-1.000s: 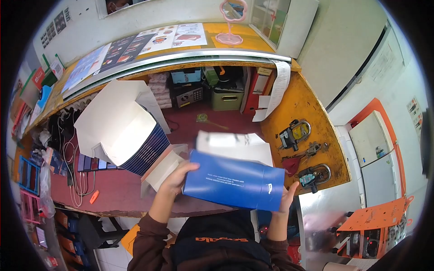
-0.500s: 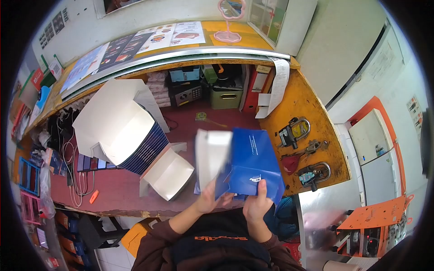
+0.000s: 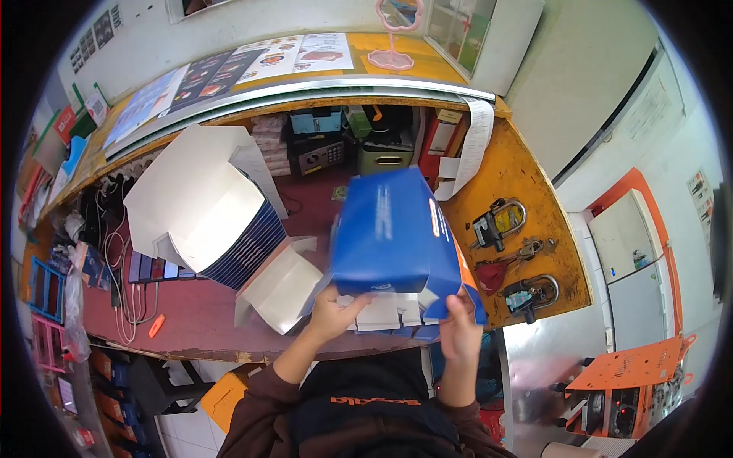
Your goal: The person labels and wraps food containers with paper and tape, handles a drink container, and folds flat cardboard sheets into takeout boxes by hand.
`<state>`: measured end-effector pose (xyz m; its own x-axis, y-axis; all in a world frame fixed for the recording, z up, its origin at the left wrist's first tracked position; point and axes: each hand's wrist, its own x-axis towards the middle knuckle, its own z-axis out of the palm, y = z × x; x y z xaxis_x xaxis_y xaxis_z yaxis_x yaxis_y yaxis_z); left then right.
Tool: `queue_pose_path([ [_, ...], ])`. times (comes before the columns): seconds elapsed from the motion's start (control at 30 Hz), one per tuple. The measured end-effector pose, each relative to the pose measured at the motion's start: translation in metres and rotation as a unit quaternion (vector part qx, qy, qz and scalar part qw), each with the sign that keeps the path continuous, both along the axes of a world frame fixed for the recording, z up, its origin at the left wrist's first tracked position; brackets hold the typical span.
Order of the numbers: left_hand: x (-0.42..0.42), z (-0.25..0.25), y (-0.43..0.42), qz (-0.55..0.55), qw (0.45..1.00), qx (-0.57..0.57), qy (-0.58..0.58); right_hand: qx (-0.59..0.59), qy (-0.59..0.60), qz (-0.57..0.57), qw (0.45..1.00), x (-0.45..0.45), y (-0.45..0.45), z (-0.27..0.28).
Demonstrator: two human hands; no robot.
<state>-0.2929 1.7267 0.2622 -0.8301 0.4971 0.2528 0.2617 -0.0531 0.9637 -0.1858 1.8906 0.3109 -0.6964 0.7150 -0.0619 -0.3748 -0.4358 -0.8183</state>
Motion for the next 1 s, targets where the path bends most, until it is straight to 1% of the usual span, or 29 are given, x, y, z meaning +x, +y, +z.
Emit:
queue_pose_path([
  [0.03, 0.004, -0.003, 0.004, 0.003, 1.0, 0.0, 0.002, 0.111, -0.071, -0.047, 0.99, 0.001, -0.007, -0.012],
  [0.07, 0.013, -0.006, 0.014, 0.005, 0.997, 0.069, 0.014, 0.219, -0.141, -0.093, 0.961, 0.004, -0.015, -0.031],
  [0.1, 0.022, -0.01, 0.023, 0.007, 0.99, 0.138, 0.026, 0.226, -0.111, -0.137, 0.958, 0.0, -0.031, -0.049],
  [0.13, 0.03, -0.016, 0.029, 0.008, 0.99, 0.138, 0.026, 0.1, -0.027, -0.162, 0.981, -0.012, -0.047, -0.046],
  [0.17, 0.037, -0.022, 0.036, 0.016, 0.987, 0.157, 0.025, 0.003, 0.008, -0.135, 0.991, -0.021, -0.056, -0.035],
  [0.2, 0.04, -0.022, 0.04, 0.024, 0.984, 0.177, 0.024, -0.095, 0.043, -0.105, 0.989, -0.026, -0.063, -0.019],
  [0.23, 0.04, -0.02, 0.041, 0.028, 0.982, 0.185, 0.017, -0.151, 0.099, 0.038, 0.983, -0.019, -0.053, -0.021],
  [0.27, 0.035, -0.02, 0.038, 0.028, 0.982, 0.184, 0.017, -0.152, 0.099, 0.038, 0.983, -0.018, -0.043, -0.023],
  [0.3, 0.027, -0.018, 0.032, -0.028, 0.981, 0.177, -0.073, -0.209, 0.108, 0.086, 0.968, -0.018, -0.032, -0.025],
  [0.33, 0.021, -0.014, 0.029, -0.082, 0.969, 0.169, -0.162, -0.265, 0.116, 0.135, 0.948, -0.018, -0.025, -0.025],
  [0.37, 0.019, -0.008, 0.027, -0.136, 0.878, 0.302, -0.346, -0.247, 0.097, 0.133, 0.955, -0.017, -0.021, -0.023],
  [0.4, 0.014, -0.007, 0.022, -0.136, 0.878, 0.302, -0.345, -0.247, 0.098, 0.133, 0.955, -0.019, -0.021, -0.023],
  [0.43, 0.009, -0.007, 0.015, -0.164, 0.763, 0.408, -0.473, -0.17, 0.061, 0.074, 0.981, -0.022, -0.021, -0.022],
  [0.47, 0.006, -0.008, 0.012, -0.184, 0.616, 0.496, -0.583, -0.092, 0.022, 0.013, 0.995, -0.023, -0.023, -0.022],
  [0.5, 0.009, -0.005, 0.013, -0.206, 0.631, 0.479, -0.574, -0.036, 0.017, -0.011, 0.999, -0.024, -0.025, -0.028],
  [0.53, 0.014, -0.006, 0.017, -0.205, 0.631, 0.48, -0.574, -0.036, 0.017, -0.01, 0.999, -0.024, -0.025, -0.032],
  [0.57, 0.022, -0.008, 0.022, -0.11, 0.822, 0.324, -0.454, -0.02, 0.025, -0.02, 0.999, -0.024, -0.028, -0.033],
  [0.6, 0.029, -0.01, 0.026, -0.006, 0.944, 0.141, -0.297, -0.004, 0.034, -0.029, 0.999, -0.024, -0.031, -0.033],
  [0.63, 0.034, -0.013, 0.028, -0.003, 0.944, 0.141, -0.298, -0.004, 0.033, -0.026, 0.999, -0.025, -0.035, -0.037],
  [0.73, 0.042, -0.016, 0.032, 0.064, 0.956, 0.089, -0.273, -0.023, 0.067, -0.009, 0.997, -0.025, -0.049, -0.058],
  [0.77, 0.041, -0.014, 0.034, 0.074, 0.941, 0.119, -0.308, -0.082, 0.066, 0.028, 0.994, -0.024, -0.052, -0.064],
  [0.8, 0.039, -0.013, 0.031, 0.074, 0.941, 0.12, -0.308, -0.14, 0.064, 0.066, 0.986, -0.024, -0.052, -0.07],
  [0.83, 0.036, -0.014, 0.024, -0.008, 0.957, 0.044, -0.288, -0.142, 0.034, 0.068, 0.987, -0.023, -0.045, -0.078],
  [0.87, 0.032, -0.014, 0.014, -0.089, 0.96, -0.036, -0.265, -0.143, 0.033, 0.07, 0.987, -0.023, -0.039, -0.083],
  [0.9, 0.026, -0.007, 0.001, -0.235, 0.931, -0.194, -0.201, -0.118, -0.008, 0.065, 0.991, -0.022, -0.035, -0.088],
  [0.93, 0.029, 0.003, -0.008, -0.233, 0.932, -0.194, -0.202, -0.092, -0.048, 0.06, 0.993, -0.023, -0.03, -0.092],
  [0.97, 0.034, 0.012, -0.017, -0.122, 0.958, -0.258, -0.041, -0.016, -0.092, 0.057, 0.994, -0.02, -0.028, -0.099],
  [1.0, 0.037, 0.016, -0.022, -0.006, 0.942, -0.313, 0.121, -0.017, -0.093, 0.06, 0.994, -0.02, -0.028, -0.09],
])
